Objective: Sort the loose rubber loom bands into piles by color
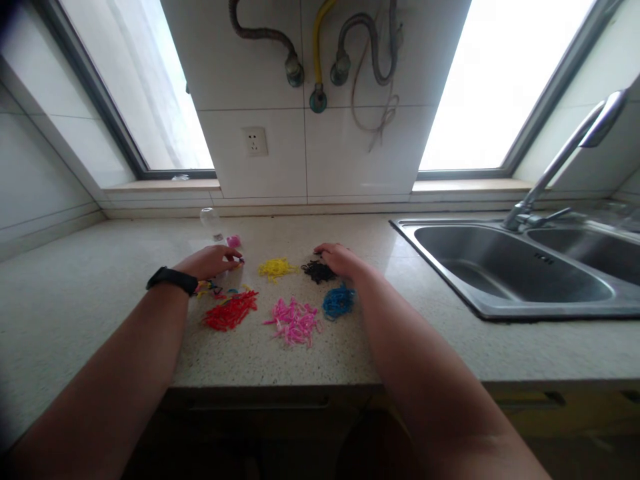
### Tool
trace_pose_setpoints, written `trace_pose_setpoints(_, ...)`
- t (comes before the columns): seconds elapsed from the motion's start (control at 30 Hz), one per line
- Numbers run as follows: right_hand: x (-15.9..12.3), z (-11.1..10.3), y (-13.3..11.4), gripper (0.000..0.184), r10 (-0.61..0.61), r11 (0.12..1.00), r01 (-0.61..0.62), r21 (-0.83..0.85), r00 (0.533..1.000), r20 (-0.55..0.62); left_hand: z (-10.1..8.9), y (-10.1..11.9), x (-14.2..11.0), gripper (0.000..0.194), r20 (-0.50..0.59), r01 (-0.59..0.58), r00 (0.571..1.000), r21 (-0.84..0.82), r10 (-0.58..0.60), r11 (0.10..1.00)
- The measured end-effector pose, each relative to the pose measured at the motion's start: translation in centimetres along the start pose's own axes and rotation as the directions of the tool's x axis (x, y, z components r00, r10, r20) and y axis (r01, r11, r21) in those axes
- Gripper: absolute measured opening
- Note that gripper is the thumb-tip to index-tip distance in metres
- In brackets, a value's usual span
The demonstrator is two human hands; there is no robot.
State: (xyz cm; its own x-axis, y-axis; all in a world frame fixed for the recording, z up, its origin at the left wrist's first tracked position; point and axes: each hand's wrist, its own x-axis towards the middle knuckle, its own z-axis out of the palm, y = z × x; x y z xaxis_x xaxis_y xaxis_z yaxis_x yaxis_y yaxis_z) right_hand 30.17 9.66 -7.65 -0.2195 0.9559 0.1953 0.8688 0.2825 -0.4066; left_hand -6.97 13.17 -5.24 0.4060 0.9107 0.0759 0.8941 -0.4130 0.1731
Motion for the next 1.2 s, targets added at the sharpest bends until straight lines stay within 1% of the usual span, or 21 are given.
trace_pose_setpoints(0.17,0.1,-0.4,-0.4,0.036,-0.035,0.999,0.035,0.028,0.999,0.007,0.1,-0.1,0.0,0.028,-0.009,-0.025,1.0,-0.025,0.025,0.999)
trace_pose_setpoints(0.4,-0.4,-0.9,-1.1,0.03,0.009,0.999,-0.011,0.047,0.999,0.032,0.1,-0.1,-0.1,0.025,-0.025,-0.028,0.999,-0.034,0.027,0.999)
trace_pose_setpoints(0.57,-0.5,-0.8,-0.8,0.034,0.045,0.995,-0.043,0.087,0.999,-0.021,-0.1,0.2,-0.2,0.026,-0.032,-0.003,0.999,-0.033,0.002,0.999)
trace_pose_setpoints(0.7,-0.5,-0.8,-0.7,0.035,0.057,0.993,-0.049,0.108,0.996,-0.068,-0.4,0.8,-0.3,0.028,-0.062,-0.043,0.997,-0.074,0.038,0.996)
trace_pose_setpoints(0.77,-0.5,-0.8,-0.7,0.036,0.045,0.993,-0.035,0.114,0.995,-0.086,-0.5,1.1,-0.3,0.026,-0.098,-0.079,0.993,-0.112,0.069,0.991)
trace_pose_setpoints(0.87,-0.5,-0.8,-0.6,0.035,0.008,0.993,0.004,0.121,0.995,-0.103,-0.5,1.5,-0.1,0.026,-0.109,-0.119,0.989,-0.164,0.102,0.979)
trace_pose_setpoints(1.0,-0.4,-0.7,-0.6,0.033,-0.043,0.992,0.057,0.111,0.991,-0.126,-0.4,2.2,0.0,0.028,-0.14,-0.145,0.983,-0.22,0.116,0.965)
trace_pose_setpoints(1.1,-0.4,-0.7,-1.0,0.032,-0.069,0.991,0.087,0.103,0.983,-0.168,-0.5,3.2,-0.2,0.032,-0.137,-0.166,0.982,-0.276,0.133,0.947)
trace_pose_setpoints(1.2,-0.6,-0.6,-1.8,0.03,-0.083,0.986,0.113,0.124,0.97,-0.227,-0.7,4.5,-0.5,0.031,-0.134,-0.222,0.973,-0.322,0.188,0.92)
